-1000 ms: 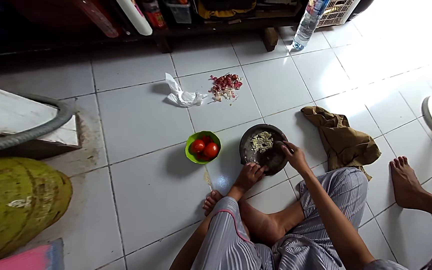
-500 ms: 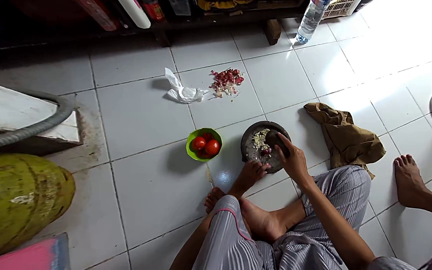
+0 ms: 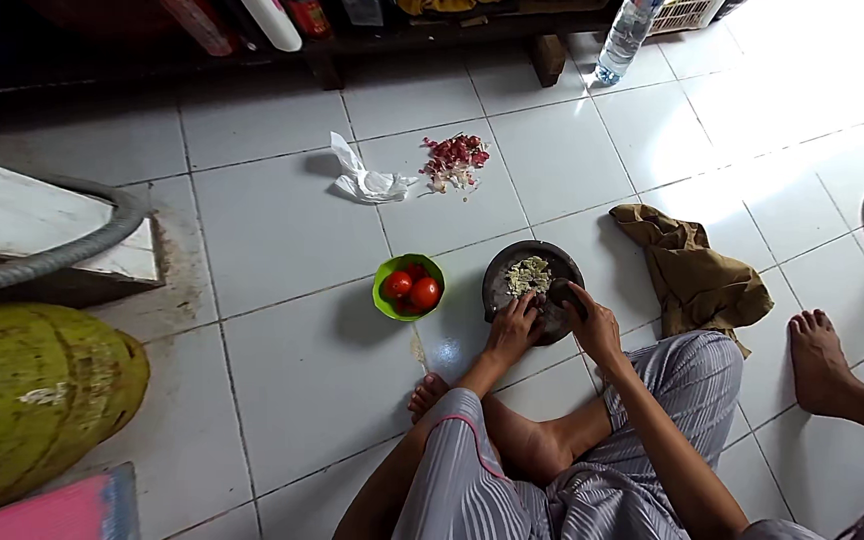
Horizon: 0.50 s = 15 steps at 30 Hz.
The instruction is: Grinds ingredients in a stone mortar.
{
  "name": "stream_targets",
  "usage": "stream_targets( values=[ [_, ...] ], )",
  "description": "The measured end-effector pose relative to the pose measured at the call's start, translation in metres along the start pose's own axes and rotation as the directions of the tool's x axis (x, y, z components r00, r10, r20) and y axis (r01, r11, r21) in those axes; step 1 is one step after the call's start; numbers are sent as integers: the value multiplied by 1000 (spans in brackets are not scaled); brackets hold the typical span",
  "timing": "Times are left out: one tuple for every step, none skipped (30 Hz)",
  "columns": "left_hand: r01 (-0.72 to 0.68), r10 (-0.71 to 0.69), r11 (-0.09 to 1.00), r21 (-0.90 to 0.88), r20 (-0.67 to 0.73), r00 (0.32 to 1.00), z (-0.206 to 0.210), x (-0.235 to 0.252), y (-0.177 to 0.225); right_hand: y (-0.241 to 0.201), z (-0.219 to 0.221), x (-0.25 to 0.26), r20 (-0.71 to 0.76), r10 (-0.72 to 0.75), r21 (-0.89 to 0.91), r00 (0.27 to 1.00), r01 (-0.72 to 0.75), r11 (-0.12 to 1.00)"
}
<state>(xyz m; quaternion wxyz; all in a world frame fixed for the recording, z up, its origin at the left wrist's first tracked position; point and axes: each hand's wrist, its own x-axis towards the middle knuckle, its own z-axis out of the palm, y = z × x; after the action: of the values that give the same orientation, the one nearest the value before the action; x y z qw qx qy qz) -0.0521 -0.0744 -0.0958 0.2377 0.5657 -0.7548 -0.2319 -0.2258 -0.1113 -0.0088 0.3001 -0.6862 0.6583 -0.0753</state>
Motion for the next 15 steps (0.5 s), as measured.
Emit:
stream_targets(
  values=[
    [-4,4,1000,-5,27,1000,0,1,-1,3,1,-1,-7,0,4,1000,0,1000],
    [-25,25,1000,-4,23,999,2,1,-2,5,1,-1,-16,-1,6,1000,1,1000],
    [-47,47,999,1,1,999,3,1,-4,7,1,-2,-23,-3,5,1000,3,1000],
    [-58,58,998,2,-14,998,4,1,-5,8,0,-3,-24,-1,4,1000,1,1000],
    [-52,52,999,-2,-9,999,4,1,-5,9,0,-3,-25,2,2,1000,-2,1000],
    [-40,40,999,-13,8,999,3,2,-5,9,-1,-3,-24,6,6,1000,-6,1000],
    [-28,29,999,-27,26,999,1,2,-5,10,-1,-3,-22,10,8,1000,-10,1000],
    [-21,23,999,-47,37,999,-1,3,-5,11,-1,-4,-24,12,9,1000,-11,1000],
    [-11,15,997,-77,42,999,-4,3,-5,11,-1,-4,-28,11,11,1000,-10,1000],
    [-4,7,994,-108,23,1000,-8,3,-4,11,-1,-4,-34,6,15,999,-6,1000],
    [5,-7,989,-146,-13,1000,-12,2,-2,12,-1,-4,-41,-2,23,999,3,1000],
    [24,-33,980,-196,-43,999,-17,2,0,12,-1,-4,-47,-10,29,999,11,1000],
    [58,-75,967,-248,-59,995,-22,1,2,12,-1,-4,-51,-17,34,999,19,999],
    [115,-134,948,-297,-44,990,-28,2,3,12,-2,-4,-49,-19,37,999,21,999],
    [181,-195,924,-336,-8,981,-33,4,4,12,-2,-4,-48,-22,38,999,24,999]
  ],
)
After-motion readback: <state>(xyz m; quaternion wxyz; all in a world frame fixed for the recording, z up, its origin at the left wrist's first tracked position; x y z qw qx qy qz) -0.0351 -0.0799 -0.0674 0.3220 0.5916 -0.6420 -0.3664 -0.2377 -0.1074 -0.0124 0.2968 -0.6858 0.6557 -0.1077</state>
